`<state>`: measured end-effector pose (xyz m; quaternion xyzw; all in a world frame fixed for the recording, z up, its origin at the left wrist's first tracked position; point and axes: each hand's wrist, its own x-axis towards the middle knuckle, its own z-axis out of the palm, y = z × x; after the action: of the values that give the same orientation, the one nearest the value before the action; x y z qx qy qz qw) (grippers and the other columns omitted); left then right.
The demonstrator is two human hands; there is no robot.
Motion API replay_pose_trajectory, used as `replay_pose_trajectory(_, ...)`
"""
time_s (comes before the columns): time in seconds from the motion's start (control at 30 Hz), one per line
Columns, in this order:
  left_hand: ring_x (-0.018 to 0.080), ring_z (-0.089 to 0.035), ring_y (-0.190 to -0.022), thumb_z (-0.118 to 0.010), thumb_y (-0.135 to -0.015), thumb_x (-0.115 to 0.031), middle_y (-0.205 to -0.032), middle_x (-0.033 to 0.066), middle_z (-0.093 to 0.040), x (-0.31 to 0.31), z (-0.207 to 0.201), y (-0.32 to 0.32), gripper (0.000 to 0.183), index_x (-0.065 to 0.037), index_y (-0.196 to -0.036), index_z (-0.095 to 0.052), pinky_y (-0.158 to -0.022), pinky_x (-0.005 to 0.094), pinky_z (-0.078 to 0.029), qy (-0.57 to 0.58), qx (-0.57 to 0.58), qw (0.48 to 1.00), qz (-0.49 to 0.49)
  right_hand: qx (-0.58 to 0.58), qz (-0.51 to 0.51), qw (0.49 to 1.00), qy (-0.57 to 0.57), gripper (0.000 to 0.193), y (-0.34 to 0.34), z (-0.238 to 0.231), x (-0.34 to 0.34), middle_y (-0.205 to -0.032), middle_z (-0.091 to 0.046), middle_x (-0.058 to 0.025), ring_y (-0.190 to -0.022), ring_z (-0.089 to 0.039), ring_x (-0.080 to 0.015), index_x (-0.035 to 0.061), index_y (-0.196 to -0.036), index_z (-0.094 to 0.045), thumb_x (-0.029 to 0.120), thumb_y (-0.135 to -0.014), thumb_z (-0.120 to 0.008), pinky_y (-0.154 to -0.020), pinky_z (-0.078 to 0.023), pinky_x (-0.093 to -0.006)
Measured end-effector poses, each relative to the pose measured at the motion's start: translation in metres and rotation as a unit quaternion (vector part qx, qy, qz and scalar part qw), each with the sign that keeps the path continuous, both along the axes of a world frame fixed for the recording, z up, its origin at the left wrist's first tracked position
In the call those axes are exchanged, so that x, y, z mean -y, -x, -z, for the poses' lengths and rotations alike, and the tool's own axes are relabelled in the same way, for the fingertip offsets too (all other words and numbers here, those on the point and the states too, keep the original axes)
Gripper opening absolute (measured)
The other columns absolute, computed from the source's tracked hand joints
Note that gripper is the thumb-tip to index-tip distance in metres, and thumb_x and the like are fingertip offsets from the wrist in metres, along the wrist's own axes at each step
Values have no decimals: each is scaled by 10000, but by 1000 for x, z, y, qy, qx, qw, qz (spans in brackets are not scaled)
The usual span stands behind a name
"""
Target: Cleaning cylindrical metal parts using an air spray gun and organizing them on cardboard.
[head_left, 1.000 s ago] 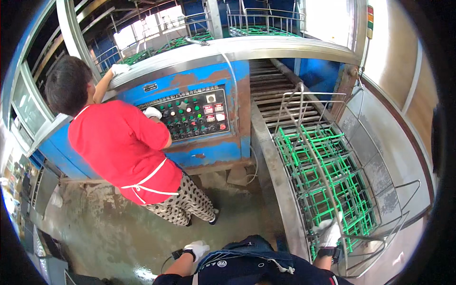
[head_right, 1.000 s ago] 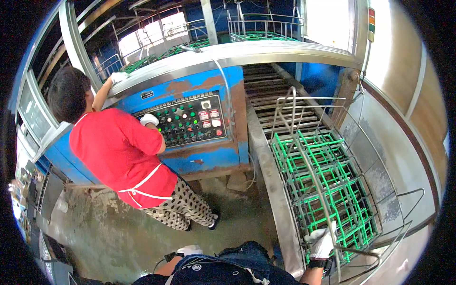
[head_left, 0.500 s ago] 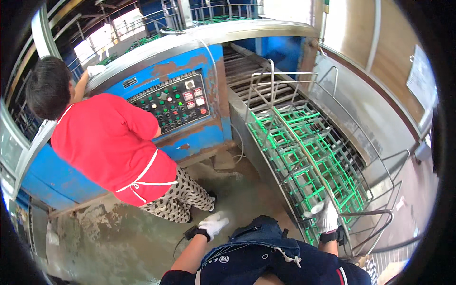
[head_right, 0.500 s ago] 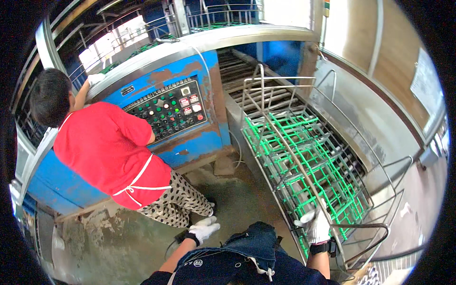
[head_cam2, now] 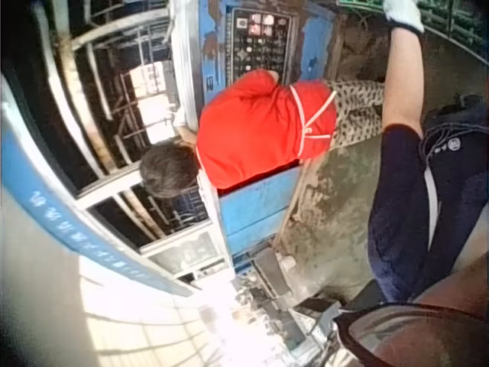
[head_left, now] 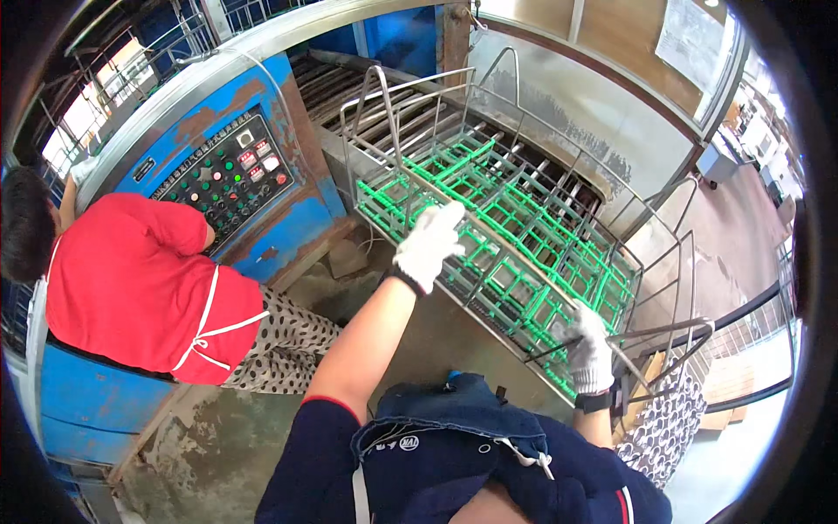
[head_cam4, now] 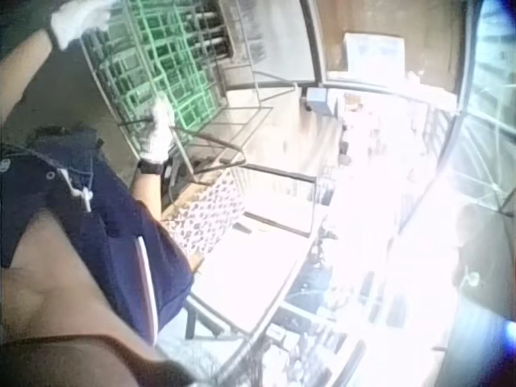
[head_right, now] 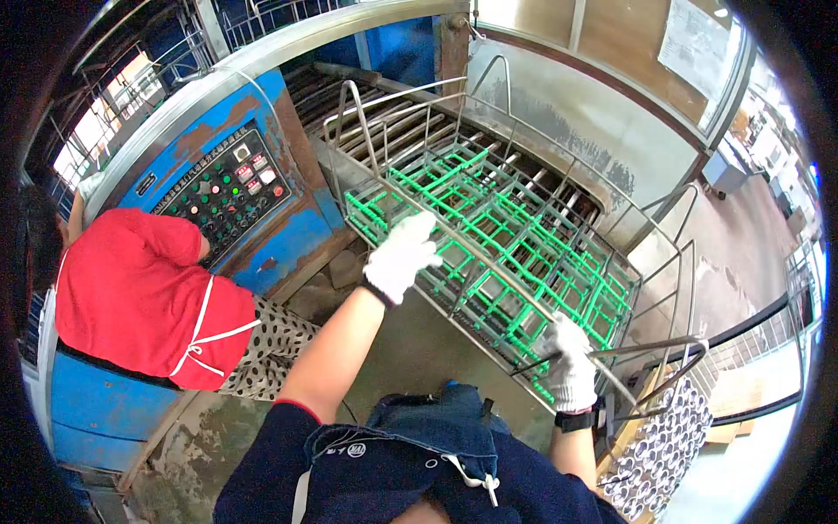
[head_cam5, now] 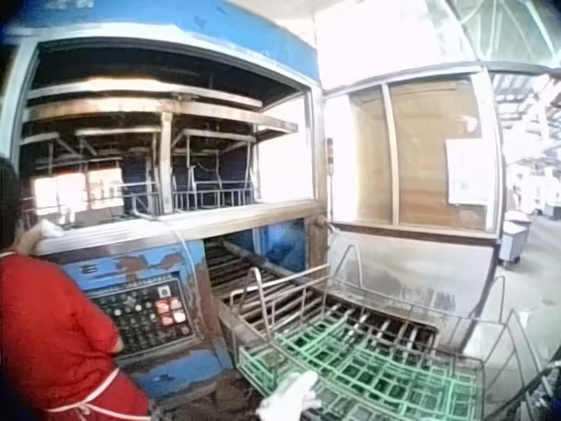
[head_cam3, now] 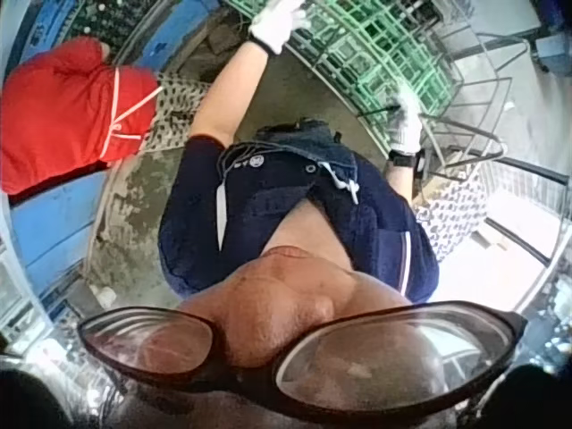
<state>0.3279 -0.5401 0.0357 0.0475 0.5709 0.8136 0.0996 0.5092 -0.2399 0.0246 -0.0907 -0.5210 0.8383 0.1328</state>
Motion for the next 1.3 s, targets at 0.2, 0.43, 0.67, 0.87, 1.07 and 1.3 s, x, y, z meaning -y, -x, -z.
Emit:
replay_pose_trajectory(0.2,185,-584,-573,-646,-952,-435,-561,-7,-502,-20,-66,53,431,-31,-1076,-561,-669,405,-554,-381,220,891,-107,102,14,994,35,598,0,-20,5,-526,-489,-46,-459,-532,-231,-70,-1121,-631,505,-1015,-506,-706,-582,-447)
replay_pose_trajectory(0.43,125,-337,-449,-544,-1006,-462,-526,-58,-317,-29,-51,28,423,-84,-1192,-510,-462,282,-302,-375,212,900,-62,127,40,988,83,366,-13,-15,-16,-651,-626,-107,-771,-721,-392,49,-958,-631,402,-1003,-544,-406,-500,-370)
replay_pose_trajectory(0.67,293,-599,-613,-474,-1027,-485,-563,41,-504,-37,-66,-84,517,-80,-726,-586,-855,526,-511,-445,193,866,124,227,198,938,172,410,-47,-11,-62,-686,-643,4,-538,-560,-184,106,-800,-614,472,-980,-572,-442,-407,-264)
replay_pose_trajectory(0.87,245,-510,-619,-495,-1036,-436,-456,18,-364,-30,-52,-122,627,-158,-485,-381,-1109,566,-389,-390,190,896,93,372,43,881,-288,430,-91,-70,-87,-739,-647,-30,-703,-608,-153,51,-889,-685,479,-889,-731,-619,-477,-305)
replay_pose_trajectory(1.07,220,-471,-611,-509,-1041,-394,-507,8,-330,-61,-50,-132,555,-160,-554,-383,-1133,614,-346,-443,178,873,102,247,78,722,-642,363,-69,-232,-99,-923,-696,-128,-837,-650,-203,-9,-1092,-692,303,-911,-655,-757,-515,-332)
replay_pose_trajectory(1.3,246,-581,-657,-469,-1058,-403,-546,13,-420,-63,-42,-150,540,-148,-585,-419,-1105,586,-399,-434,206,876,47,102,8,619,-779,759,157,-273,-21,-1313,-610,-246,-1241,-571,-367,-12,-1377,-525,491,-825,-662,-1058,-427,-382)
